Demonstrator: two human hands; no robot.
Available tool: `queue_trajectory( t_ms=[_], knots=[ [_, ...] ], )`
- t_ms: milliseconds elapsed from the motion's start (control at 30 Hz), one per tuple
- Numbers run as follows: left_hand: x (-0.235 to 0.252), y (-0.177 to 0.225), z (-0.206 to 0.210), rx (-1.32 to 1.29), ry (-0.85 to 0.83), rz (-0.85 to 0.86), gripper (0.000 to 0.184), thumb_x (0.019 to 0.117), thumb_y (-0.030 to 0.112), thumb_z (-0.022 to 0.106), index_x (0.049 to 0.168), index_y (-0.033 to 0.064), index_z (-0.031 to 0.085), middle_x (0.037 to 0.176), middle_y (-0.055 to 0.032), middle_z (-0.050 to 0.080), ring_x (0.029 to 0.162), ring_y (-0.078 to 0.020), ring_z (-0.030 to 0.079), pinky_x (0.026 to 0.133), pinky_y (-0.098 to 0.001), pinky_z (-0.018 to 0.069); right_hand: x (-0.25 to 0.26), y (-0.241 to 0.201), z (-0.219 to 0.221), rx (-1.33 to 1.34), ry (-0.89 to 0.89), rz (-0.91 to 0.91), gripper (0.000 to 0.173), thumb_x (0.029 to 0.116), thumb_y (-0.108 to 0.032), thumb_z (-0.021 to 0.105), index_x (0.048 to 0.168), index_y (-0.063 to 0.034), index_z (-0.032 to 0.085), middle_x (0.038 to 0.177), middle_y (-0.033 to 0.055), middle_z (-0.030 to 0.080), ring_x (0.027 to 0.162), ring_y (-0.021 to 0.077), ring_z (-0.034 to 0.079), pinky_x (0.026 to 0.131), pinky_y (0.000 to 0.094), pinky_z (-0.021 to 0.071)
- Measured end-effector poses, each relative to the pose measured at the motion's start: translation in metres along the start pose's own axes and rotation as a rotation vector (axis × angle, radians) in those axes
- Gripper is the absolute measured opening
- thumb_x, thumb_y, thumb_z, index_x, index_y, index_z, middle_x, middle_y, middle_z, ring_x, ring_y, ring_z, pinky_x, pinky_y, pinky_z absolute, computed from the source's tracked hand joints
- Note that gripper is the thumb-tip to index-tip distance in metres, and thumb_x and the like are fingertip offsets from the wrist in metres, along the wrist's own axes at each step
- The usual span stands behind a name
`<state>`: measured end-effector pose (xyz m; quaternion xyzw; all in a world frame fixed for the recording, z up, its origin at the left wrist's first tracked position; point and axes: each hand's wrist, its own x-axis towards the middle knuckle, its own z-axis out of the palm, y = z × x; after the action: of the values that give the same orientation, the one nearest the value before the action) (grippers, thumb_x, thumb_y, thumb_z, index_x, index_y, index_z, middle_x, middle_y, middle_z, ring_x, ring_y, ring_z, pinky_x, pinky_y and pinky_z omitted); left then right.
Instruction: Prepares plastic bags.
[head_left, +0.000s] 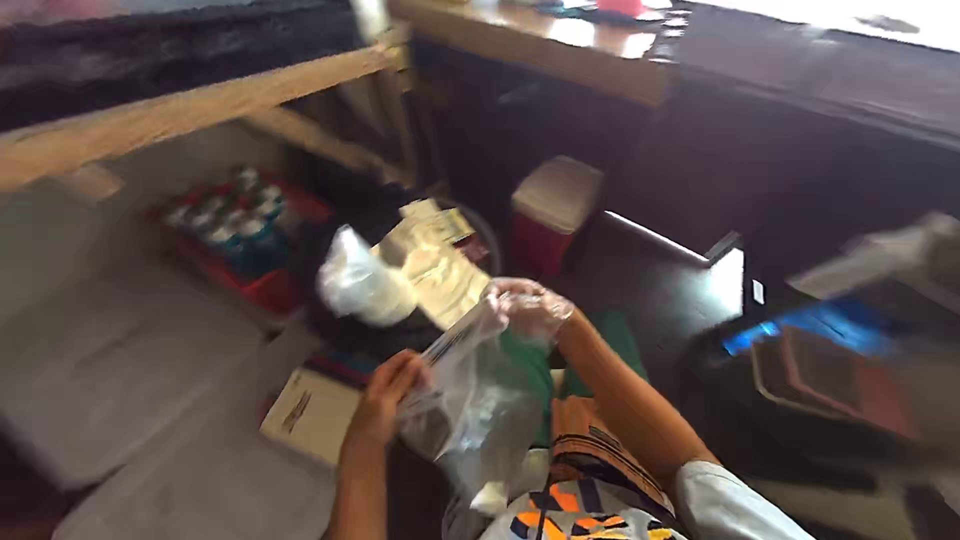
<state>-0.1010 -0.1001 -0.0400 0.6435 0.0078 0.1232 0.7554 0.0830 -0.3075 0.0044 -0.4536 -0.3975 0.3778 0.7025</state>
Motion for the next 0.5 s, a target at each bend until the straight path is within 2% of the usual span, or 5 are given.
queue_trajectory(
  t_ms=[167, 233, 333, 433, 500],
  knots=[
    [0.025, 0.014, -0.013, -0.232, 0.373, -0.007, 0.030, 0.1049, 0.005, 0.035, 0.100, 0.0164, 0.062, 0.082, 0.0119, 0.067, 0.065, 0.0044, 0.059, 0.059, -0.0143, 0.0508, 0.097, -0.008, 0.012, -0.126, 0.210, 0.111, 0.027, 0.1058, -0.008, 0.036, 0.101, -0.0144, 0.062, 0.078, -0.0104, 0.068, 0.069, -0.0007, 0.064, 0.067, 0.0193, 0.0557],
    [0.050, 0.029, -0.028, -0.161, 0.523, 0.132, 0.021, 0.1063, 0.008, 0.042, 0.102, 0.0161, 0.061, 0.087, 0.0123, 0.068, 0.069, 0.0056, 0.060, 0.062, -0.0138, 0.0516, 0.143, -0.011, 0.015, -0.183, 0.201, 0.084, 0.027, 0.1063, -0.006, 0.036, 0.099, -0.0118, 0.061, 0.075, -0.0096, 0.066, 0.068, -0.0010, 0.063, 0.067, 0.0184, 0.0550],
    [0.086, 0.040, -0.042, -0.142, 0.767, 0.262, 0.013, 0.1065, 0.015, 0.049, 0.096, 0.0157, 0.057, 0.079, 0.0115, 0.062, 0.070, 0.0033, 0.060, 0.067, -0.0170, 0.0529, 0.204, -0.005, 0.020, -0.273, 0.182, 0.058, 0.019, 0.1053, -0.004, 0.043, 0.099, -0.0061, 0.060, 0.077, -0.0062, 0.062, 0.069, 0.0000, 0.060, 0.068, 0.0187, 0.0535],
    [0.092, 0.017, -0.043, 0.018, 0.944, 0.170, 0.021, 0.1074, 0.024, 0.050, 0.106, 0.0035, 0.056, 0.086, 0.0023, 0.057, 0.076, -0.0021, 0.057, 0.075, -0.0242, 0.0517, 0.237, 0.016, 0.023, -0.414, 0.206, 0.154, 0.015, 0.1037, -0.005, 0.049, 0.096, -0.0007, 0.061, 0.072, -0.0033, 0.056, 0.061, 0.0017, 0.052, 0.061, 0.0196, 0.0482],
    [0.088, -0.014, -0.043, 0.087, 0.984, 0.080, 0.032, 0.1089, 0.026, 0.047, 0.117, -0.0042, 0.055, 0.095, -0.0062, 0.059, 0.083, -0.0049, 0.057, 0.080, -0.0264, 0.0512, 0.243, 0.034, 0.019, -0.575, 0.173, 0.229, 0.018, 0.1051, -0.007, 0.048, 0.104, 0.0037, 0.062, 0.082, 0.0035, 0.058, 0.070, 0.0058, 0.053, 0.068, 0.0241, 0.0483]
  ],
)
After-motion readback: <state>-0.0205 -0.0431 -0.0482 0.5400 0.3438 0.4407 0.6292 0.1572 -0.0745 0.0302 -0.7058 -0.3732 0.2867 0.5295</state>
